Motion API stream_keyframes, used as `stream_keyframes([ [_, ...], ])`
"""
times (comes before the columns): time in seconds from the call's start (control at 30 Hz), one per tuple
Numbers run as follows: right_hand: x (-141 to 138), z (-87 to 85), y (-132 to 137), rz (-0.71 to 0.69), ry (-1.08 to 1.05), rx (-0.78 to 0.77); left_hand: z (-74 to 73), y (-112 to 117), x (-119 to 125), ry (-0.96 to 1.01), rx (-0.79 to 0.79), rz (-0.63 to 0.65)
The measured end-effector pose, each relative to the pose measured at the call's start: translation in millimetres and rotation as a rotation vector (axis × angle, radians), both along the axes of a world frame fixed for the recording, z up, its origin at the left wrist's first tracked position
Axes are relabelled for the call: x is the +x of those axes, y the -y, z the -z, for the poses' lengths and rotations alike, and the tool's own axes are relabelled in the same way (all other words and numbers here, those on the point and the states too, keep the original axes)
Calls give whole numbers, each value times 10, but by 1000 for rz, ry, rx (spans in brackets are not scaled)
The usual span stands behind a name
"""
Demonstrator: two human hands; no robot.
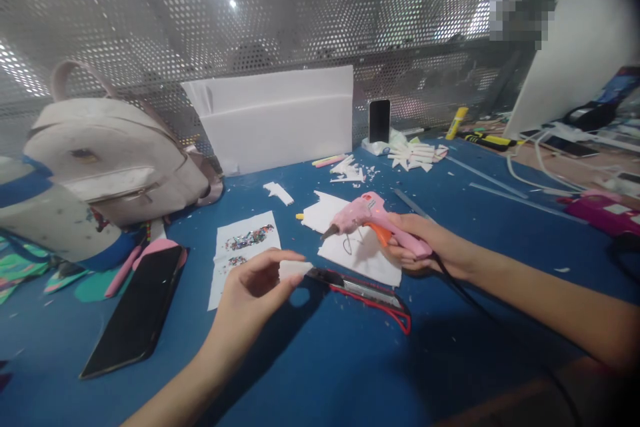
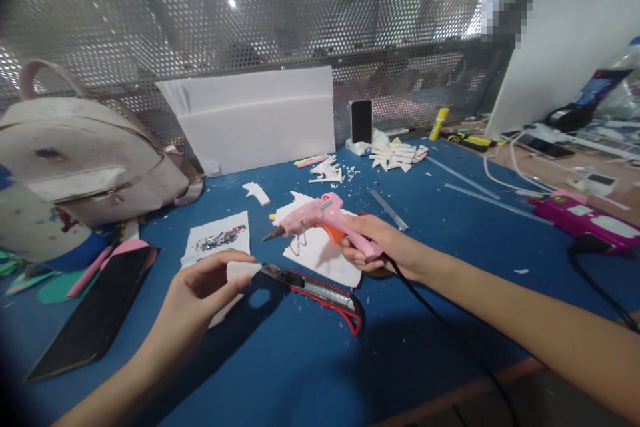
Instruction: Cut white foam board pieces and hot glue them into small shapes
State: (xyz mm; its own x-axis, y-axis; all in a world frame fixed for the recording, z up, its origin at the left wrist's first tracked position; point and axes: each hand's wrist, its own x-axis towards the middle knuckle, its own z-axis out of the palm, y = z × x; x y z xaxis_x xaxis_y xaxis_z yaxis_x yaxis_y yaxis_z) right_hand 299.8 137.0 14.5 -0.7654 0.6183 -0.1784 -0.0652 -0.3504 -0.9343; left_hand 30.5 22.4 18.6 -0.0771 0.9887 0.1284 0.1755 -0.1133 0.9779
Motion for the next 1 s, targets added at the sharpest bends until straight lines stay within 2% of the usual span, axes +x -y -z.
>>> stream_keyframes([
  [0.17, 29, 42, -66, 134, -127, -59, 30, 10, -8, 72, -23, -95],
  [0.3, 19, 53, -84, 155, -121, -45, 35, 9, 1, 61, -15, -100],
  [0.67, -42, -50, 105, -4, 160, 74, 88, 28, 10, 2, 55, 29],
  [0.83, -32, -24, 121, -96, 96, 76, 98, 38, 4, -23, 116, 21],
  [1.0, -28, -1, 115, -122, 66, 67, 115, 28, -4, -22, 151, 54],
])
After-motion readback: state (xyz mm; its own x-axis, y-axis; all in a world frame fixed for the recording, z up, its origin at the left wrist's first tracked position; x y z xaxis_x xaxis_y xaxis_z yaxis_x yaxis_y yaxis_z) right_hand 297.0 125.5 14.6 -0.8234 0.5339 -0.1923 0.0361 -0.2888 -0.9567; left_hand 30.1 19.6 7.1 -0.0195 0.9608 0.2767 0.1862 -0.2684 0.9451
